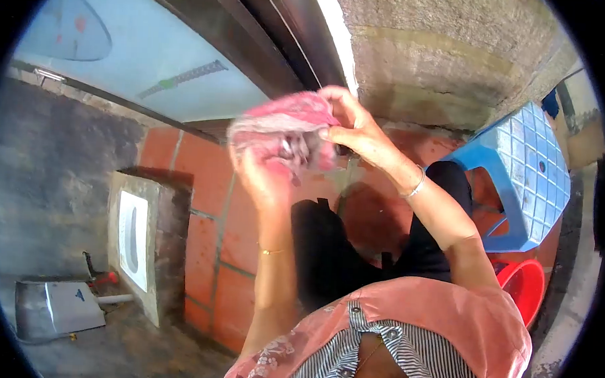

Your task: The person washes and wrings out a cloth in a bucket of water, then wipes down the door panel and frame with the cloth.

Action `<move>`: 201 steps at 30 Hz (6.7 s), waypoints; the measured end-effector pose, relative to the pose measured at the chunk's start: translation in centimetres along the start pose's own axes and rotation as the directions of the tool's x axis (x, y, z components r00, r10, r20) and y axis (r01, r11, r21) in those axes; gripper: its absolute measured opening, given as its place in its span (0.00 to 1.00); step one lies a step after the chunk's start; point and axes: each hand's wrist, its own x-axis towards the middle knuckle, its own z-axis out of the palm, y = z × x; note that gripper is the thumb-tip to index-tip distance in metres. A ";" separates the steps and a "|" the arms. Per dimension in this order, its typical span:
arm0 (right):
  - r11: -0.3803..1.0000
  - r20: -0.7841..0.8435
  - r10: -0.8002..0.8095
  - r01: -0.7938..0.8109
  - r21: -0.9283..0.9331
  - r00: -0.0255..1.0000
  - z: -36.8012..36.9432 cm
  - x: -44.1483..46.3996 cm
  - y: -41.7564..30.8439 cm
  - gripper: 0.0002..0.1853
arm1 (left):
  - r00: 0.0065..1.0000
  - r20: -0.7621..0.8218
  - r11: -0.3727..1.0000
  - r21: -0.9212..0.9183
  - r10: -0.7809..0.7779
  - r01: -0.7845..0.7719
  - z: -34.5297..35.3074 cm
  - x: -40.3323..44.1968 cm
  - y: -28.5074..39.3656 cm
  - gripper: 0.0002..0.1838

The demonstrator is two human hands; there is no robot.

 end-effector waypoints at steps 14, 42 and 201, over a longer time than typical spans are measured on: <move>0.989 -0.244 0.029 -0.063 -0.131 0.969 -9.8 -1.1 5.7 0.10 | 0.224 0.952 -0.822 -0.045 -0.207 -0.568 12.5 8.9 6.9 0.27; 0.875 -0.378 0.161 -0.309 -0.372 0.912 -16.5 0.9 9.1 0.06 | -0.213 0.917 -0.843 -0.394 -0.337 -0.365 23.5 15.9 25.5 0.19; 0.387 0.113 0.510 -0.110 -0.915 0.853 -11.9 -6.5 5.2 0.16 | 0.930 -0.016 0.865 0.376 0.366 -0.334 7.7 0.2 -22.6 0.39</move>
